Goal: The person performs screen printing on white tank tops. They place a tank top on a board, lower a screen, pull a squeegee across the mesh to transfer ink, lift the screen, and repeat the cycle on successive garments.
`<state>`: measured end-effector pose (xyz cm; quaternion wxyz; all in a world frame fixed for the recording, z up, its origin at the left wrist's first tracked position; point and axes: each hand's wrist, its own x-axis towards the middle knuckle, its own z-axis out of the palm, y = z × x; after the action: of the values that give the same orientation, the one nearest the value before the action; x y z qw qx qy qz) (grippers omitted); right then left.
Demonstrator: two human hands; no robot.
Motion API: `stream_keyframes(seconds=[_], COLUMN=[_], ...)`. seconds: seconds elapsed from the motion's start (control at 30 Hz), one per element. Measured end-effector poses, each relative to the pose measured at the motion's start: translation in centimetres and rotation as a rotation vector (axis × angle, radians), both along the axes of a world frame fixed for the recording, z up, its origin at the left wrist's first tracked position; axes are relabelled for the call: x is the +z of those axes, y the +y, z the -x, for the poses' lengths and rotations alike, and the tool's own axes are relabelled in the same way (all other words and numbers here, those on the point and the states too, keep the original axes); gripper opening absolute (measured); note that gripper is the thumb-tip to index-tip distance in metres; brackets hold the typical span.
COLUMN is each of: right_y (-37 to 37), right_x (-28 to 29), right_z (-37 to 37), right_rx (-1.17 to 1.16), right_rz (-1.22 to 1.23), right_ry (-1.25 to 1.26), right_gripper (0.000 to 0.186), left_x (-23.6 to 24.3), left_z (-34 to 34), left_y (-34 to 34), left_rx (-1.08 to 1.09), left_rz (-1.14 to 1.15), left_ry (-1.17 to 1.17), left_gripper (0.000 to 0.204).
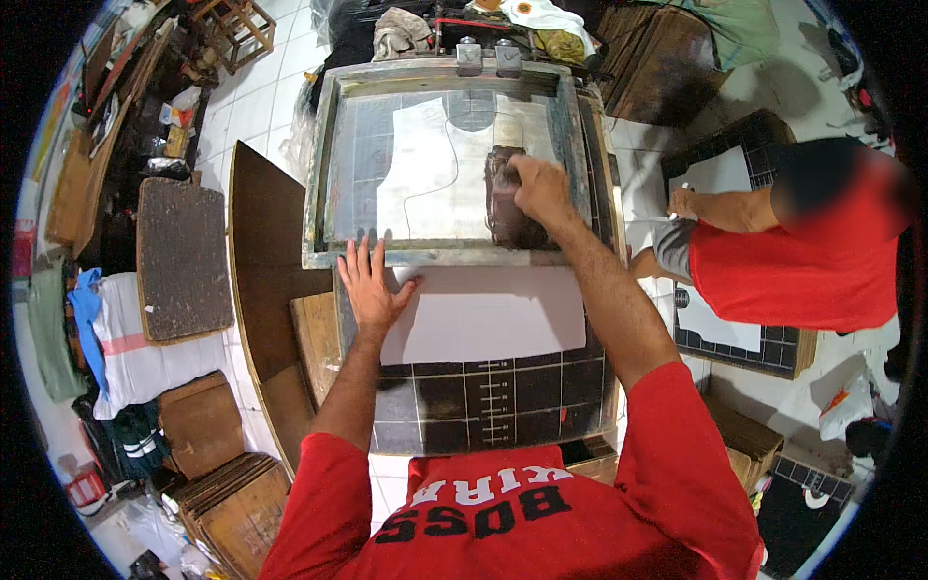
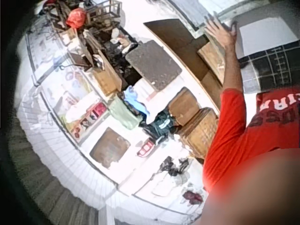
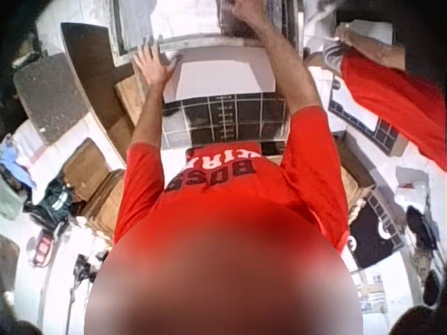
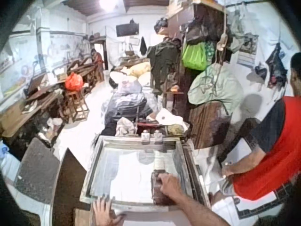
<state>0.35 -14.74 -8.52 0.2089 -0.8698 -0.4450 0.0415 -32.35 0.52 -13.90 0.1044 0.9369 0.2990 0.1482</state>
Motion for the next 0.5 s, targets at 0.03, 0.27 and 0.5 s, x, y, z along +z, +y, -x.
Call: stream_keyframes(seconds=[0.03,0.27,0.5], right_y=[1.2,1.4,-1.9], right_x=[-0.1,-0.3,0.1], right_z=[-1.5,-1.4,0.3], right_rx=[-0.028,0.016,0.103], right_rz=[-0.024,-0.007,0.063], right_ry=[-0.074,-0.150,-0.054], right_gripper=[0.017,0.018,0.023], left_x=[0.0,-1.0,-1.1], left_z=[-0.2,-0.4,-0.5], left_y=[-0.1,0.0,-0.1], left_rx=[0.015,0.038,0.045], left_rz=[0.006,-0.037,-0.030], left_ry=[0.021,0.005,-0.041], left_gripper=[0.090,0.093,0.089])
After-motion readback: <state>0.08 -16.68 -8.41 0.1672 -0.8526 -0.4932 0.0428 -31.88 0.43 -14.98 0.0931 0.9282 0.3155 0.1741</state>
